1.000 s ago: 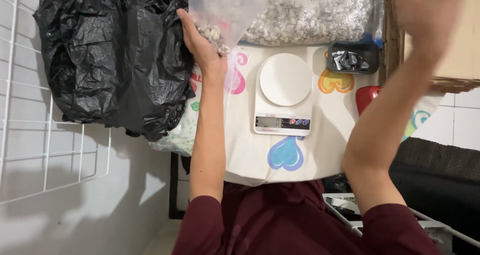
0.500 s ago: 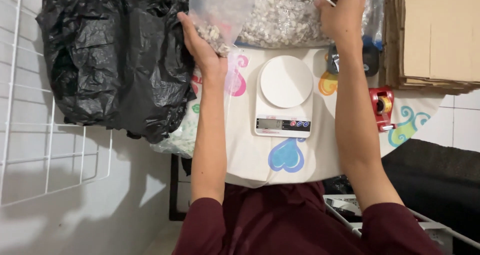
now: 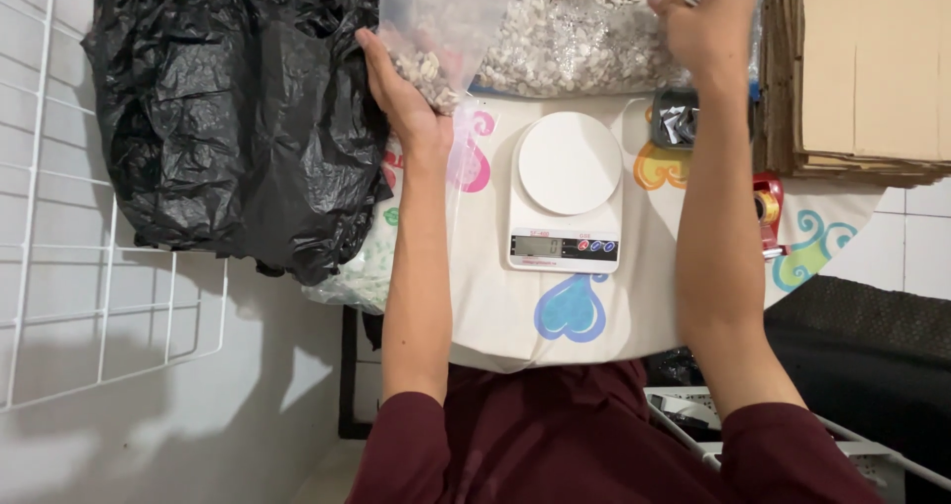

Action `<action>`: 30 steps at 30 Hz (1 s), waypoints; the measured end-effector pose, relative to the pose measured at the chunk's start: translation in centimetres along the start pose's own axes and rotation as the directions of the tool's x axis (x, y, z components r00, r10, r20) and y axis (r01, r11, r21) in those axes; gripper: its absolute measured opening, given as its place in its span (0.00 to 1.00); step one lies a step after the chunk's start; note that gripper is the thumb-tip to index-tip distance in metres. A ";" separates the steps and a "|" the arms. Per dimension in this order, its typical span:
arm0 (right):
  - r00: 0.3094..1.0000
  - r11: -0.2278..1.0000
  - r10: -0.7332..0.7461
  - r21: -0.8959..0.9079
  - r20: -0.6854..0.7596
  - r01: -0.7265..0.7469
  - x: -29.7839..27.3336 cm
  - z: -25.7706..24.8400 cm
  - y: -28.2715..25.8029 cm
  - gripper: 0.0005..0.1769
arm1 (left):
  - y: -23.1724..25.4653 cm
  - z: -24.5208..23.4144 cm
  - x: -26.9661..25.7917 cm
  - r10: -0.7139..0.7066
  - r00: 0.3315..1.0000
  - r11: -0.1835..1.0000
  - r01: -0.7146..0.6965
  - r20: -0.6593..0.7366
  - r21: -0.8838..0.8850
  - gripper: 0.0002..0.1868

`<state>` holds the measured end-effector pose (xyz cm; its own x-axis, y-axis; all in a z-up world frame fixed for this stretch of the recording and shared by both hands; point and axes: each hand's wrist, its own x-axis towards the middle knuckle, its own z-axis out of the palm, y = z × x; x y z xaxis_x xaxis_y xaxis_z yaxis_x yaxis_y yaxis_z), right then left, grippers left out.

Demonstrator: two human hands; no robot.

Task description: Weighing and bagging small lead fishing sinkers using a digital scale and a scoop.

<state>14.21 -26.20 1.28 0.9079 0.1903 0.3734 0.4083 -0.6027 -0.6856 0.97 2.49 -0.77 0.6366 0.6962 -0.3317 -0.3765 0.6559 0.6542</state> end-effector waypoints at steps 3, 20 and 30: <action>1.000 0.999 -0.014 0.034 -0.020 0.015 0.3 -1.4 1.5 0.06 | -0.2 0.0 -0.1 0.009 1.000 0.999 -0.009 0.006 0.040 0.53; 0.985 0.993 -0.091 -0.062 0.145 0.101 -4.1 -16.5 3.4 0.14 | -1.0 0.3 -2.2 0.028 0.981 0.916 -0.102 0.193 0.388 0.60; 0.978 0.976 -0.201 -0.071 0.063 0.205 -6.2 -18.1 1.7 0.12 | -1.7 0.3 -2.6 0.063 0.949 0.879 -0.200 0.309 0.434 0.48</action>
<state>7.53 -42.41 9.11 0.8115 0.3559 0.4634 0.5781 -0.6041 -0.5485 0.19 -0.52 -0.85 0.7882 0.6121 -0.0637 -0.1658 0.3109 0.9359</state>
